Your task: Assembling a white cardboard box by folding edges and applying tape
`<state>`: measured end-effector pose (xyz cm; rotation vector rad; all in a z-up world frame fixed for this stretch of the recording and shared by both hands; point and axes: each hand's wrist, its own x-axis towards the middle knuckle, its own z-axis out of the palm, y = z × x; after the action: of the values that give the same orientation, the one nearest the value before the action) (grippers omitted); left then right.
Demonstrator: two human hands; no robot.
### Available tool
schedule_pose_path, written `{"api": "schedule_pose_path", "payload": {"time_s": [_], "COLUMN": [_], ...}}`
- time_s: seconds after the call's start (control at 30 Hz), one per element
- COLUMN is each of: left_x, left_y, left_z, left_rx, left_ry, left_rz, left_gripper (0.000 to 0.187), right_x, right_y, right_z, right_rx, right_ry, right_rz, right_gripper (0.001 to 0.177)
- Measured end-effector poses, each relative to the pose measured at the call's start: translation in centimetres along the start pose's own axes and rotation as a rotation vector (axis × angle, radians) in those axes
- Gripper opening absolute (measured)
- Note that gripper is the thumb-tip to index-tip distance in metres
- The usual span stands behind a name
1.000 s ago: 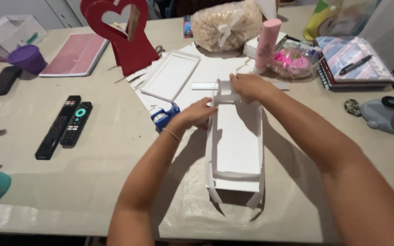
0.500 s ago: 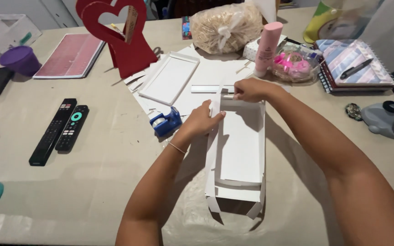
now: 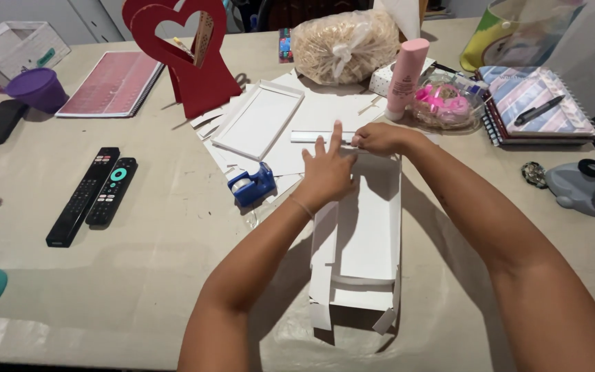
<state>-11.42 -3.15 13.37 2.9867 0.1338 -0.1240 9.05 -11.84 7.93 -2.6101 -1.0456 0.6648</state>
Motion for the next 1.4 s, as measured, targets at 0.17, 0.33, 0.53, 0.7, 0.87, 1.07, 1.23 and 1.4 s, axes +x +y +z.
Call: {"api": "schedule_pose_path", "payload": {"time_s": [0.17, 0.33, 0.53, 0.7, 0.87, 1.07, 1.23, 1.4], "left_x": [1.7, 1.6, 2.3, 4.6, 5.5, 4.2, 4.2, 0.9], "left_y": [0.3, 0.8, 0.9, -0.3, -0.4, 0.7, -0.2, -0.9], "left_z": [1.2, 1.3, 1.5, 3.1, 3.4, 2.1, 5.0, 1.9], "left_rx": [0.116, 0.202, 0.252, 0.103, 0.035, 0.190, 0.169, 0.122], "left_ry": [-0.035, -0.033, -0.085, -0.136, -0.128, -0.124, -0.026, -0.186], "left_rz": [-0.024, -0.011, 0.012, -0.005, -0.015, -0.026, -0.020, 0.165], "left_gripper": [0.088, 0.098, 0.091, 0.098, 0.097, 0.083, 0.060, 0.082], "right_x": [0.3, 1.3, -0.1, -0.2, 0.2, -1.1, 0.8, -0.9], "right_y": [0.5, 1.9, 0.7, 0.4, 0.6, -1.1, 0.4, -0.8], "right_z": [0.0, 0.6, 0.2, -0.1, -0.1, -1.1, -0.5, -0.2], "right_rx": [0.032, 0.053, 0.069, -0.018, -0.042, -0.087, 0.098, 0.183], "right_ry": [-0.017, -0.015, -0.018, -0.038, -0.072, -0.161, -0.232, -0.260], "right_rz": [0.025, 0.030, 0.042, 0.011, -0.009, -0.067, -0.010, 0.071], "right_gripper": [0.042, 0.041, 0.042, 0.039, 0.038, 0.033, 0.038, 0.045]}}
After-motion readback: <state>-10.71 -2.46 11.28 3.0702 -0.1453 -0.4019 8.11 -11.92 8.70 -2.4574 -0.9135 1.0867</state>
